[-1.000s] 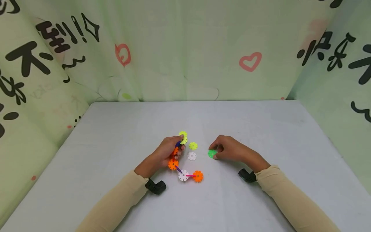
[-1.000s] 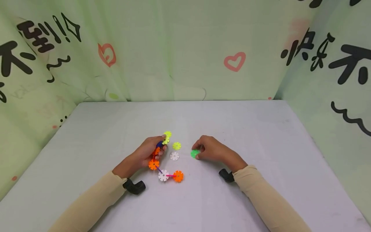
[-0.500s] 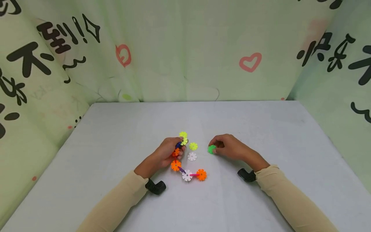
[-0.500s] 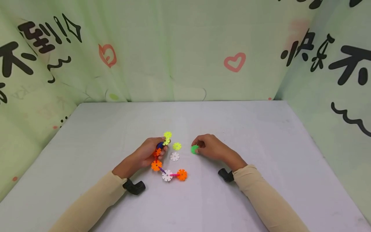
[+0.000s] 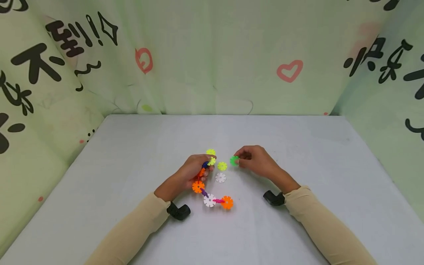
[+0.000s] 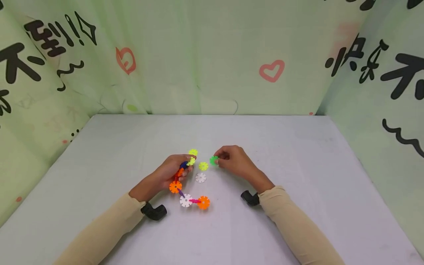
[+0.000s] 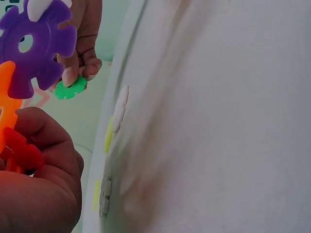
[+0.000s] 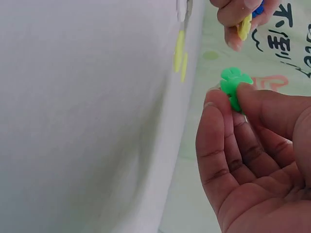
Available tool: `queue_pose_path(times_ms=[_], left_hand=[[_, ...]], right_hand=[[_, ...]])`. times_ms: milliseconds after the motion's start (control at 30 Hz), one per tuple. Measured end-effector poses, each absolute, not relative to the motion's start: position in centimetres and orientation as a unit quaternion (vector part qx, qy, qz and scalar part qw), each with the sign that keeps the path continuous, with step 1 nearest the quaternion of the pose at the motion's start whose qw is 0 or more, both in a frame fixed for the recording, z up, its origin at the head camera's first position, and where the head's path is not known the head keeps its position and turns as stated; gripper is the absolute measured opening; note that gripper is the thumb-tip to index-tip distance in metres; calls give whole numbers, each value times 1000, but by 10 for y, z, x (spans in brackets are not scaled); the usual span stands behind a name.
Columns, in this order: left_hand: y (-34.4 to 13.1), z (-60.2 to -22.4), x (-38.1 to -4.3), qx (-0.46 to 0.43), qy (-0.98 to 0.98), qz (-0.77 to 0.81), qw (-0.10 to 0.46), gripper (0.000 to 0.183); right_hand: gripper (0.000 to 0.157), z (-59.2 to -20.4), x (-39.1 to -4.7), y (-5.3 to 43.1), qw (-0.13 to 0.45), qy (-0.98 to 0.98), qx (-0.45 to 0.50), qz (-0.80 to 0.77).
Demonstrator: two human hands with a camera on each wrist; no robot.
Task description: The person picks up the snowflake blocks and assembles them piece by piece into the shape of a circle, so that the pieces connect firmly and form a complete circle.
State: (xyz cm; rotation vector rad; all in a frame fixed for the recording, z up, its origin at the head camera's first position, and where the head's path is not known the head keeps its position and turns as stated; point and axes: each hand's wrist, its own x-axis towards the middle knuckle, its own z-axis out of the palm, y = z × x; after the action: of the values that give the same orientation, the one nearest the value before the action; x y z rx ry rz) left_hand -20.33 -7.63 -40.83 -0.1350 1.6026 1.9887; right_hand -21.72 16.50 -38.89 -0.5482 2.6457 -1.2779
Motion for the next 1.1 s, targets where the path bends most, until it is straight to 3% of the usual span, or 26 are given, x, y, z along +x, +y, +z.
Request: queue_pose_path(times_ms=[1100], left_hand=[[-58,-402,-203,-11,557,768,316,34]], right_hand=[[10,-389,-216,149,87,809,-192,-549]])
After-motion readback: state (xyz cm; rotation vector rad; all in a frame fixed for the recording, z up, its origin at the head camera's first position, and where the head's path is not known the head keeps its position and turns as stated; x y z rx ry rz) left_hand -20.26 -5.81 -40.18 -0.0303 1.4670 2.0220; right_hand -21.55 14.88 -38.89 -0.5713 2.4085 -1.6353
